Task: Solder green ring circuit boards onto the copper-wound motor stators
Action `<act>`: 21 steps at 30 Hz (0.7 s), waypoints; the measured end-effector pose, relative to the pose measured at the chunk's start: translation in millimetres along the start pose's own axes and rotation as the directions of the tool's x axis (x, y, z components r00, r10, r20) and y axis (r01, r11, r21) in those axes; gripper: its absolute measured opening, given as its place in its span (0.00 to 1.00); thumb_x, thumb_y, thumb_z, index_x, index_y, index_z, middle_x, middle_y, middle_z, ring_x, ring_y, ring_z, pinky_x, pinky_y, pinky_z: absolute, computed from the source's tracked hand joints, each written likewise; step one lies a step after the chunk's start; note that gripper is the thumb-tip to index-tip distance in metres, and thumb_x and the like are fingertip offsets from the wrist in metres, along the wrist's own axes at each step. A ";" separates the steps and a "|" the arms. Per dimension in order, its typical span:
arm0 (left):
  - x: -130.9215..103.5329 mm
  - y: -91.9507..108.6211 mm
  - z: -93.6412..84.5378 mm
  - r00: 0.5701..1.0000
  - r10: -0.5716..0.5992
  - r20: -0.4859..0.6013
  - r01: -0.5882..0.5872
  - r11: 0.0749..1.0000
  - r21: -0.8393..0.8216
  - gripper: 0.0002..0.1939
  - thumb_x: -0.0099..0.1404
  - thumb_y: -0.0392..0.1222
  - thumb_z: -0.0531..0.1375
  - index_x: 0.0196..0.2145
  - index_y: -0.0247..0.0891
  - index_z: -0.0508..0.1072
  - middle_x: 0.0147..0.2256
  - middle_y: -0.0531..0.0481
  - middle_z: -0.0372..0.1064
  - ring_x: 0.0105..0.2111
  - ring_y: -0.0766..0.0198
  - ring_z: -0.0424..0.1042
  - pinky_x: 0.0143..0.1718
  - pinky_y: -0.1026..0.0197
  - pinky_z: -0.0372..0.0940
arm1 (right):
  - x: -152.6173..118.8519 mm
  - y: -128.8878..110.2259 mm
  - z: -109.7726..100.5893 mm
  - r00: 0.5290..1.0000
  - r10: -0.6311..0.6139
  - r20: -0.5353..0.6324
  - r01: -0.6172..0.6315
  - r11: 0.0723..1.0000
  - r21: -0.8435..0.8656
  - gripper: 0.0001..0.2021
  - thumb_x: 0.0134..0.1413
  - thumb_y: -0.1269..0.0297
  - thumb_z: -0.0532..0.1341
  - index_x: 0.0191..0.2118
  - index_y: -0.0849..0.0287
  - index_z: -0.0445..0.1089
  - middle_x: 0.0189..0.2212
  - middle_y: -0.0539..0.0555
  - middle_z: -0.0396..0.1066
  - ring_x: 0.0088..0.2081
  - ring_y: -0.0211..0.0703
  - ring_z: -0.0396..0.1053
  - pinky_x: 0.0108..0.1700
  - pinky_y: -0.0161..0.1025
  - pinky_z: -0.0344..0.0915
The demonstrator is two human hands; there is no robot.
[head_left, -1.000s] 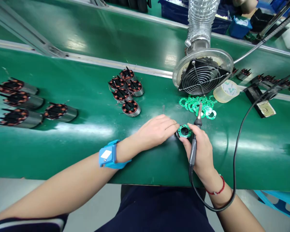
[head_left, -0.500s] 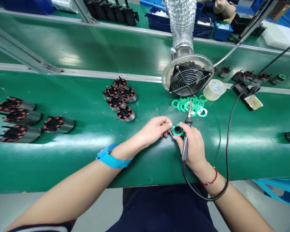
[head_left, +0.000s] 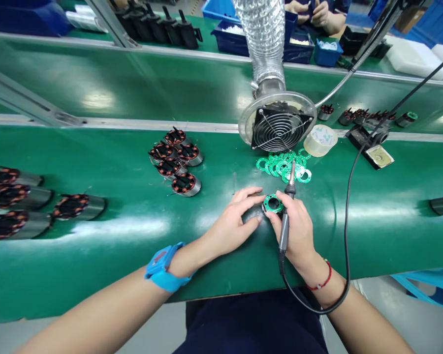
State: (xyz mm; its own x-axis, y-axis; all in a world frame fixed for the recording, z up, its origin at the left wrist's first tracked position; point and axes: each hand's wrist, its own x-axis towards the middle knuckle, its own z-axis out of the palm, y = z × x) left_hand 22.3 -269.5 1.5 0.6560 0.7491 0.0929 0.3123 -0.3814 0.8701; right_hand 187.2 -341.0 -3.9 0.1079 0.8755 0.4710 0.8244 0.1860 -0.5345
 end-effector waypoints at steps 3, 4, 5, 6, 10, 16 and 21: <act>5.2 -0.1 3.5 0.999 0.048 0.003 -0.048 0.993 0.108 0.32 0.63 0.37 0.61 0.63 0.35 0.57 0.62 0.34 0.57 0.62 0.48 0.60 0.62 0.41 0.59 | 1.7 2.7 -0.9 1.000 -0.018 0.017 0.017 0.998 0.066 0.20 0.64 0.61 0.59 0.58 0.58 0.61 0.47 0.60 0.76 0.45 0.50 0.75 0.46 0.48 0.74; 7.5 0.3 5.3 0.997 0.073 0.026 -0.076 0.986 0.146 0.34 0.63 0.37 0.62 0.64 0.35 0.54 0.61 0.34 0.58 0.60 0.48 0.61 0.61 0.41 0.60 | 1.7 3.8 -2.2 1.000 -0.009 0.007 0.008 0.997 0.074 0.20 0.63 0.61 0.59 0.59 0.58 0.61 0.49 0.61 0.75 0.47 0.50 0.75 0.48 0.48 0.74; 9.9 0.8 6.8 0.993 0.099 0.060 -0.109 0.976 0.187 0.33 0.64 0.38 0.62 0.63 0.35 0.54 0.60 0.34 0.61 0.59 0.48 0.63 0.60 0.41 0.61 | 1.5 5.2 -4.4 1.000 0.007 -0.012 -0.006 0.997 0.071 0.20 0.63 0.62 0.59 0.59 0.58 0.61 0.49 0.61 0.75 0.48 0.50 0.75 0.48 0.48 0.73; 12.4 1.2 7.3 0.988 0.121 0.094 -0.140 0.963 0.232 0.30 0.65 0.38 0.62 0.62 0.35 0.57 0.58 0.35 0.63 0.57 0.48 0.64 0.59 0.42 0.62 | 1.4 7.1 -7.6 0.999 0.021 -0.036 -0.019 0.998 0.063 0.19 0.64 0.62 0.58 0.59 0.58 0.61 0.50 0.61 0.75 0.48 0.50 0.75 0.48 0.49 0.73; 25.3 -1.1 -9.1 0.993 0.106 0.054 -0.119 0.907 0.404 0.22 0.64 0.38 0.63 0.54 0.35 0.63 0.51 0.38 0.69 0.52 0.48 0.67 0.55 0.44 0.65 | 9.8 22.6 -29.7 0.998 0.032 -0.060 -0.030 0.999 0.028 0.14 0.65 0.66 0.56 0.54 0.56 0.65 0.45 0.58 0.78 0.45 0.47 0.77 0.47 0.46 0.73; 71.6 -12.7 -65.6 0.971 -0.081 -0.227 0.209 0.754 0.623 0.23 0.62 0.40 0.64 0.52 0.33 0.63 0.49 0.38 0.67 0.50 0.47 0.67 0.52 0.46 0.65 | 53.5 74.5 -54.8 0.993 0.100 -0.070 -0.108 0.986 -0.124 0.16 0.65 0.59 0.53 0.53 0.59 0.70 0.40 0.60 0.78 0.42 0.52 0.76 0.46 0.48 0.71; 120.4 -30.9 -80.8 0.935 -0.213 -0.282 0.353 0.596 0.721 0.18 0.62 0.36 0.63 0.48 0.30 0.65 0.46 0.35 0.69 0.47 0.47 0.70 0.48 0.51 0.66 | 67.2 106.7 -48.7 0.937 0.344 0.059 -0.343 0.939 -0.029 0.26 0.63 0.49 0.53 0.60 0.59 0.65 0.31 0.55 0.78 0.30 0.49 0.76 0.34 0.44 0.71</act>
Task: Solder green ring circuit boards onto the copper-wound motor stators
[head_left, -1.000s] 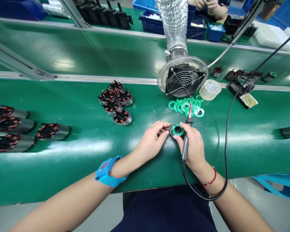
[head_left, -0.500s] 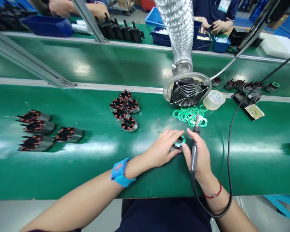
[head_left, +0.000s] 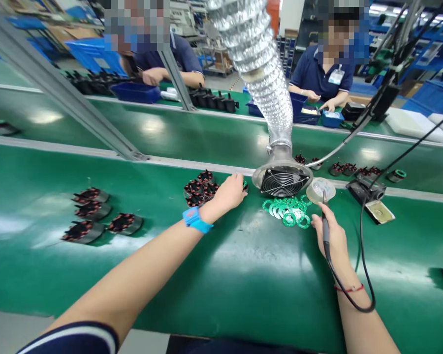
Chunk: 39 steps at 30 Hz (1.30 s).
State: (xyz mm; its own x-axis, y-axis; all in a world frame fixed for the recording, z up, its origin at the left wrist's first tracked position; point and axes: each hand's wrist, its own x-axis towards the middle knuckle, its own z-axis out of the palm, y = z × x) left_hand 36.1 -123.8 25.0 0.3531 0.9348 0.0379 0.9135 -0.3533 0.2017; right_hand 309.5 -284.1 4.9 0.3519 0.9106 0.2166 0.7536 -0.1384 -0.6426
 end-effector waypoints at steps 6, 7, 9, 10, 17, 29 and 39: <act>8.6 -39.3 -20.2 0.991 -0.073 -0.116 0.082 0.993 0.081 0.28 0.65 0.38 0.58 0.61 0.27 0.58 0.55 0.29 0.62 0.56 0.43 0.64 0.56 0.46 0.62 | -8.9 15.0 -2.5 0.988 0.052 -0.149 -0.030 0.988 0.149 0.29 0.60 0.44 0.55 0.59 0.59 0.66 0.48 0.63 0.76 0.47 0.54 0.75 0.52 0.54 0.69; 3.6 -49.8 -26.2 0.989 -0.074 -0.128 0.086 0.992 0.090 0.27 0.67 0.39 0.57 0.61 0.28 0.59 0.55 0.31 0.62 0.57 0.44 0.63 0.57 0.46 0.61 | -10.3 15.9 -3.5 0.983 0.040 -0.179 -0.012 0.988 0.153 0.28 0.58 0.44 0.57 0.57 0.58 0.69 0.49 0.63 0.75 0.48 0.55 0.74 0.53 0.54 0.68; -7.0 -69.8 -34.2 0.990 -0.071 -0.122 0.083 0.992 0.100 0.24 0.68 0.42 0.56 0.59 0.31 0.63 0.55 0.34 0.63 0.57 0.46 0.62 0.58 0.47 0.59 | -12.8 15.8 -4.5 0.977 0.015 -0.213 0.020 0.987 0.160 0.26 0.59 0.44 0.57 0.55 0.57 0.71 0.49 0.62 0.75 0.47 0.54 0.74 0.54 0.54 0.67; -11.7 -78.3 -35.3 0.993 -0.069 -0.101 0.079 0.992 0.102 0.23 0.67 0.44 0.56 0.58 0.33 0.65 0.55 0.35 0.64 0.57 0.47 0.62 0.58 0.47 0.59 | -14.0 15.1 -4.3 0.976 0.006 -0.218 0.032 0.985 0.171 0.26 0.59 0.45 0.58 0.56 0.56 0.70 0.48 0.62 0.75 0.46 0.53 0.74 0.54 0.54 0.67; -41.7 -95.2 -15.2 0.999 -0.040 -0.019 0.041 0.998 0.053 0.18 0.70 0.51 0.51 0.42 0.40 0.77 0.53 0.43 0.70 0.53 0.50 0.65 0.54 0.47 0.62 | -21.2 10.3 -4.3 0.980 -0.027 -0.197 0.072 0.972 0.226 0.24 0.60 0.48 0.59 0.57 0.55 0.70 0.45 0.60 0.77 0.44 0.52 0.76 0.52 0.54 0.69; -147.1 -68.4 -17.6 0.953 -0.132 -0.274 0.099 0.986 -0.133 0.16 0.72 0.46 0.49 0.47 0.35 0.71 0.49 0.39 0.67 0.53 0.53 0.64 0.56 0.47 0.62 | -27.7 -9.1 1.2 0.948 0.086 -0.306 0.052 0.907 0.417 0.28 0.59 0.47 0.61 0.60 0.57 0.67 0.46 0.63 0.77 0.31 0.48 0.78 0.40 0.52 0.75; -177.0 -31.7 -4.2 0.978 0.118 -0.171 -0.120 0.993 0.001 0.10 0.69 0.37 0.54 0.40 0.36 0.75 0.52 0.35 0.67 0.55 0.40 0.62 0.53 0.37 0.63 | -42.0 -22.1 -0.5 0.999 -0.036 -0.039 0.046 0.952 0.304 0.18 0.61 0.53 0.60 0.52 0.56 0.66 0.37 0.58 0.79 0.34 0.47 0.79 0.44 0.50 0.75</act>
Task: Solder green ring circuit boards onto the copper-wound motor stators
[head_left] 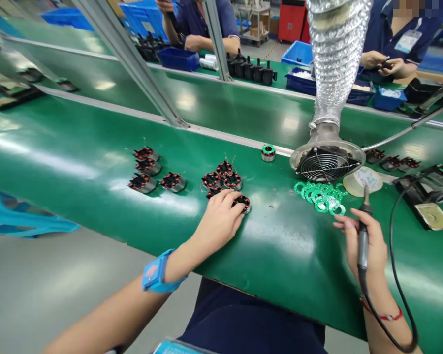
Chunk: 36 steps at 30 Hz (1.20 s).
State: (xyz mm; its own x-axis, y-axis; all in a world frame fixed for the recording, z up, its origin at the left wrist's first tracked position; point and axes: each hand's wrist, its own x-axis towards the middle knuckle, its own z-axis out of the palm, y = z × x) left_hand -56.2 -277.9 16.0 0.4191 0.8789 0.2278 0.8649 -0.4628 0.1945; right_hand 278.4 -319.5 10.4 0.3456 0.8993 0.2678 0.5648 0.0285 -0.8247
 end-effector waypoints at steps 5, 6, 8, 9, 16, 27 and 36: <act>16.8 34.0 10.0 0.979 0.146 0.141 -0.103 0.956 -0.277 0.16 0.68 0.42 0.58 0.52 0.37 0.68 0.55 0.36 0.64 0.53 0.44 0.66 0.53 0.40 0.65 | -0.5 -3.2 16.9 0.996 -0.024 0.081 0.035 0.990 -0.137 0.19 0.58 0.58 0.59 0.54 0.54 0.60 0.38 0.56 0.77 0.38 0.46 0.77 0.41 0.47 0.74; 19.5 36.5 12.4 0.974 0.165 0.152 -0.102 0.929 -0.356 0.20 0.66 0.41 0.59 0.55 0.38 0.64 0.56 0.37 0.62 0.55 0.45 0.65 0.54 0.42 0.65 | 1.3 -3.2 21.7 0.995 -0.010 0.096 0.027 0.983 -0.183 0.20 0.58 0.60 0.59 0.55 0.55 0.59 0.39 0.56 0.76 0.37 0.45 0.77 0.40 0.46 0.74; 24.5 35.4 17.9 0.967 0.184 0.176 -0.074 0.865 -0.497 0.30 0.64 0.40 0.62 0.60 0.38 0.55 0.58 0.36 0.59 0.56 0.48 0.65 0.55 0.45 0.66 | 6.9 -1.8 30.9 0.991 -0.031 0.129 0.067 0.957 -0.283 0.22 0.57 0.63 0.57 0.57 0.56 0.56 0.40 0.57 0.74 0.37 0.46 0.76 0.40 0.47 0.73; 26.9 32.4 20.8 0.963 0.189 0.191 -0.054 0.834 -0.550 0.35 0.62 0.40 0.63 0.62 0.38 0.52 0.59 0.36 0.57 0.56 0.49 0.65 0.54 0.46 0.66 | 10.3 -0.5 34.7 0.989 -0.039 0.144 0.082 0.948 -0.306 0.22 0.56 0.65 0.57 0.57 0.57 0.57 0.41 0.57 0.74 0.38 0.47 0.75 0.41 0.48 0.73; 41.4 20.5 33.2 0.969 0.030 0.247 0.086 0.892 -0.445 0.33 0.56 0.47 0.69 0.55 0.35 0.62 0.53 0.37 0.64 0.54 0.43 0.61 0.56 0.38 0.59 | 17.7 2.7 46.2 0.973 -0.064 0.224 0.154 0.897 -0.415 0.22 0.55 0.69 0.55 0.56 0.61 0.63 0.36 0.58 0.74 0.39 0.53 0.71 0.45 0.52 0.68; 68.5 58.3 21.9 0.927 0.244 0.284 0.004 0.752 -0.659 0.21 0.58 0.40 0.63 0.49 0.38 0.66 0.48 0.44 0.72 0.47 0.52 0.72 0.50 0.50 0.66 | -22.3 -25.8 30.3 0.966 -0.068 0.250 0.117 0.975 -0.189 0.21 0.66 0.62 0.51 0.63 0.54 0.57 0.35 0.53 0.79 0.34 0.44 0.77 0.38 0.42 0.72; 76.9 56.7 20.1 0.805 0.500 0.318 -0.277 0.792 -0.543 0.25 0.63 0.39 0.63 0.56 0.36 0.64 0.52 0.40 0.68 0.53 0.49 0.66 0.54 0.49 0.63 | -49.8 -13.4 5.9 0.997 -0.075 -0.004 0.074 0.994 -0.083 0.10 0.61 0.58 0.61 0.46 0.54 0.72 0.40 0.55 0.77 0.35 0.45 0.77 0.40 0.45 0.75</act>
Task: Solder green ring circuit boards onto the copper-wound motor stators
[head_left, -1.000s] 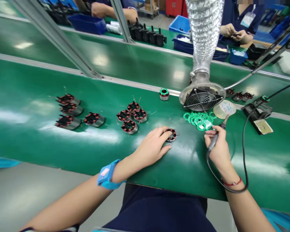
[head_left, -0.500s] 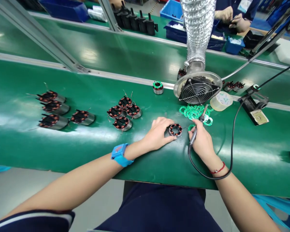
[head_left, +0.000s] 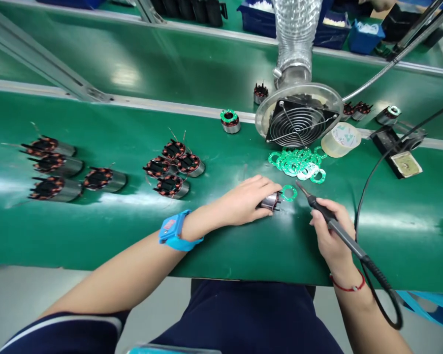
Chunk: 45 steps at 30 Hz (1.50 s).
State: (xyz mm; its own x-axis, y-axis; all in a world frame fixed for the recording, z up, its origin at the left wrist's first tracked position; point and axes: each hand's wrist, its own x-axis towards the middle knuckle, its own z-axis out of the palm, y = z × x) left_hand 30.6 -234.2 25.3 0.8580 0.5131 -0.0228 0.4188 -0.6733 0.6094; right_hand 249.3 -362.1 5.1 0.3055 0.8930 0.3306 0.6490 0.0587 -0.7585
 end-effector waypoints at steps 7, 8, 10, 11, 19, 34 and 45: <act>-6.4 -8.4 8.0 0.993 -0.044 -0.108 0.027 0.987 -0.156 0.23 0.63 0.40 0.64 0.54 0.37 0.63 0.50 0.43 0.68 0.50 0.53 0.69 0.51 0.53 0.66 | -10.3 10.7 0.0 0.994 0.111 0.013 -0.112 0.990 0.087 0.10 0.61 0.55 0.60 0.41 0.55 0.72 0.30 0.52 0.75 0.30 0.43 0.75 0.32 0.41 0.73; -5.9 -8.2 7.7 0.994 -0.021 -0.111 0.004 0.988 -0.152 0.23 0.63 0.40 0.63 0.54 0.37 0.63 0.50 0.43 0.68 0.51 0.53 0.69 0.52 0.53 0.65 | -9.5 10.3 -0.1 0.993 0.119 0.023 -0.120 0.989 0.090 0.10 0.61 0.55 0.60 0.41 0.55 0.72 0.30 0.52 0.75 0.29 0.42 0.75 0.31 0.41 0.72; -4.5 -7.9 7.3 0.992 0.017 -0.128 -0.035 0.990 -0.136 0.22 0.64 0.39 0.62 0.54 0.37 0.62 0.51 0.42 0.68 0.52 0.53 0.67 0.53 0.51 0.65 | -7.6 8.8 -0.1 0.991 0.125 0.043 -0.129 0.986 0.105 0.09 0.61 0.56 0.61 0.41 0.55 0.73 0.30 0.51 0.75 0.28 0.41 0.74 0.29 0.39 0.71; -3.8 -7.8 7.3 0.990 0.032 -0.135 -0.049 0.991 -0.126 0.22 0.65 0.39 0.62 0.54 0.37 0.62 0.51 0.41 0.68 0.52 0.53 0.67 0.52 0.51 0.65 | -6.8 8.1 -0.1 0.991 0.125 0.050 -0.130 0.985 0.117 0.09 0.61 0.57 0.61 0.41 0.55 0.73 0.30 0.51 0.74 0.27 0.40 0.73 0.29 0.38 0.70; -3.3 -8.5 7.0 0.985 0.071 -0.157 -0.084 0.993 -0.082 0.19 0.66 0.39 0.61 0.53 0.36 0.63 0.50 0.41 0.68 0.50 0.53 0.67 0.51 0.51 0.65 | -6.3 5.6 -1.6 0.989 0.140 0.046 -0.145 0.979 0.145 0.07 0.60 0.59 0.62 0.41 0.54 0.73 0.29 0.49 0.74 0.25 0.37 0.71 0.26 0.36 0.66; -2.6 -7.5 5.0 0.982 0.112 -0.150 -0.121 0.991 -0.054 0.17 0.67 0.38 0.59 0.53 0.36 0.63 0.50 0.41 0.69 0.51 0.53 0.67 0.52 0.51 0.65 | -3.9 0.6 3.0 0.999 0.025 -0.032 -0.021 0.995 0.100 0.14 0.61 0.59 0.63 0.51 0.54 0.71 0.43 0.55 0.77 0.33 0.43 0.78 0.34 0.42 0.76; -6.6 1.5 14.5 0.966 -0.169 -0.198 0.073 0.906 -0.418 0.27 0.61 0.43 0.65 0.55 0.38 0.61 0.52 0.41 0.66 0.52 0.52 0.69 0.54 0.48 0.65 | 16.6 -25.9 8.2 0.932 0.147 0.331 -0.094 0.981 -0.170 0.15 0.61 0.61 0.60 0.53 0.52 0.67 0.33 0.51 0.78 0.33 0.46 0.78 0.37 0.42 0.73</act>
State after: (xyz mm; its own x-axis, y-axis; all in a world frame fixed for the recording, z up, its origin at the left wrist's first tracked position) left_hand 29.9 -246.3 14.8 0.6988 0.7146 0.0318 0.3177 -0.3499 0.8813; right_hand 231.8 -345.2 25.7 0.1493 0.9887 0.0111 0.7267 -0.1021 -0.6793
